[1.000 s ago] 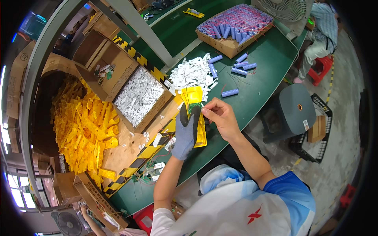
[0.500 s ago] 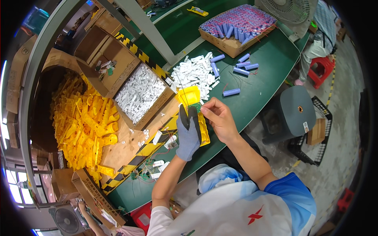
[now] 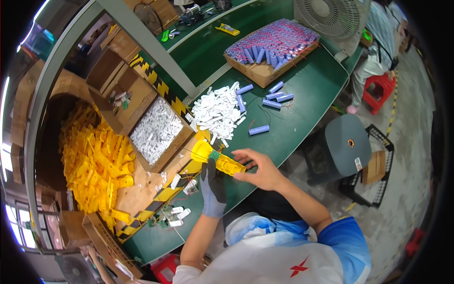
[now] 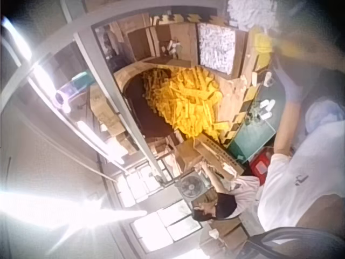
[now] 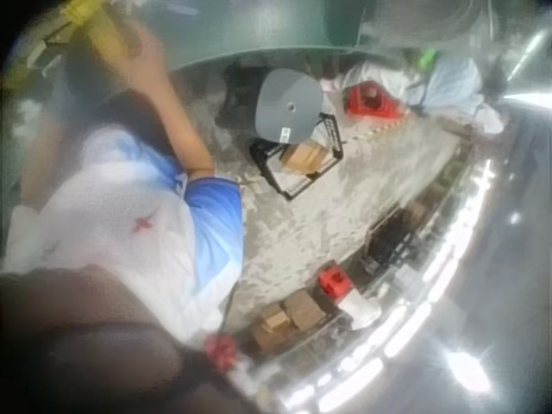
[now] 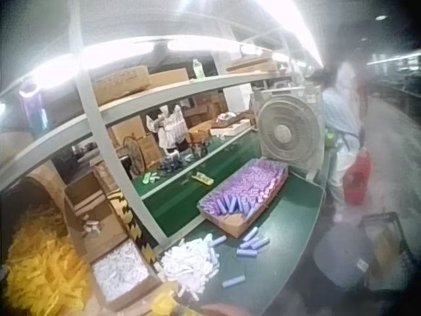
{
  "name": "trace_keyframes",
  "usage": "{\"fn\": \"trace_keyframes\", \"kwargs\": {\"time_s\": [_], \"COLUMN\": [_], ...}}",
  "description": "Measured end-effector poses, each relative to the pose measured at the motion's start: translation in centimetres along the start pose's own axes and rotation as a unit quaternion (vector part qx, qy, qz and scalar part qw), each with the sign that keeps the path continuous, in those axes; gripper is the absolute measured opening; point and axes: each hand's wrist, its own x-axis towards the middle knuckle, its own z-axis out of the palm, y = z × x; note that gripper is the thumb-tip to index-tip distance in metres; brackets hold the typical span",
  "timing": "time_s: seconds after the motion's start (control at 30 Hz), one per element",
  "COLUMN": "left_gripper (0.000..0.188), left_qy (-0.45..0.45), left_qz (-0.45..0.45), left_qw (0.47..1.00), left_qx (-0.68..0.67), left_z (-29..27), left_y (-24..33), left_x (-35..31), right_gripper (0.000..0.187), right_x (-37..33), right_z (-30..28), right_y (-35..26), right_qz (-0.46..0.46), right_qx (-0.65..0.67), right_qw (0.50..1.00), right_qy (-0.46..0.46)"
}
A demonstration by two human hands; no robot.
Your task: The person assembles flashlights by fitting circuit boards, batteries, and small plastic switch pieces into the flashlight casings by hand.
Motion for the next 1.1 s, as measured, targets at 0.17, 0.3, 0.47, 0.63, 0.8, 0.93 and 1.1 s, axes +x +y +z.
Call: {"fn": "trace_keyframes", "kwargs": {"time_s": [0.17, 0.3, 0.47, 0.63, 0.8, 0.93, 1.1], "left_gripper": [0.039, 0.059, 0.077, 0.059, 0.052, 0.043, 0.028], "left_qy": [0.084, 0.267, 0.315, -0.001, -0.108, -0.129, -0.109], "left_qz": [-0.007, 0.142, 0.359, 0.294, 0.286, 0.19, 0.157], "left_qw": [0.99, 0.95, 0.728, 0.692, 0.645, 0.694, 0.774], "left_qx": [-0.112, 0.071, 0.492, 0.659, 0.7, 0.682, 0.603], "left_z": [1.4, -0.6, -2.8, 0.0, 1.5, 1.7, 1.1], "left_y": [-1.4, -4.4, -1.7, 2.3, 1.4, 1.2, 0.6], "left_x": [-3.0, -5.7, -7.4, -4.7, 0.0, 0.9, 1.3], "right_gripper": [0.049, 0.051, 0.053, 0.047, 0.035, 0.027, 0.025], "right_x": [-1.3, -0.2, 2.8, 4.6, 5.3, 5.7, 4.4], "right_z": [-0.2, -1.9, -4.0, -7.4, -9.7, -9.4, -7.8], "right_y": [1.2, 1.8, 1.4, 0.5, 1.6, 1.8, 2.1], "right_qz": [-0.093, -0.124, -0.141, -0.151, -0.126, -0.111, -0.143], "right_qx": [-0.188, -0.245, -0.29, -0.284, -0.488, -0.496, -0.427], "right_qw": [0.978, 0.961, 0.937, 0.946, 0.863, 0.861, 0.893], "right_qy": [0.016, -0.025, -0.136, -0.051, 0.021, -0.023, 0.013]}}
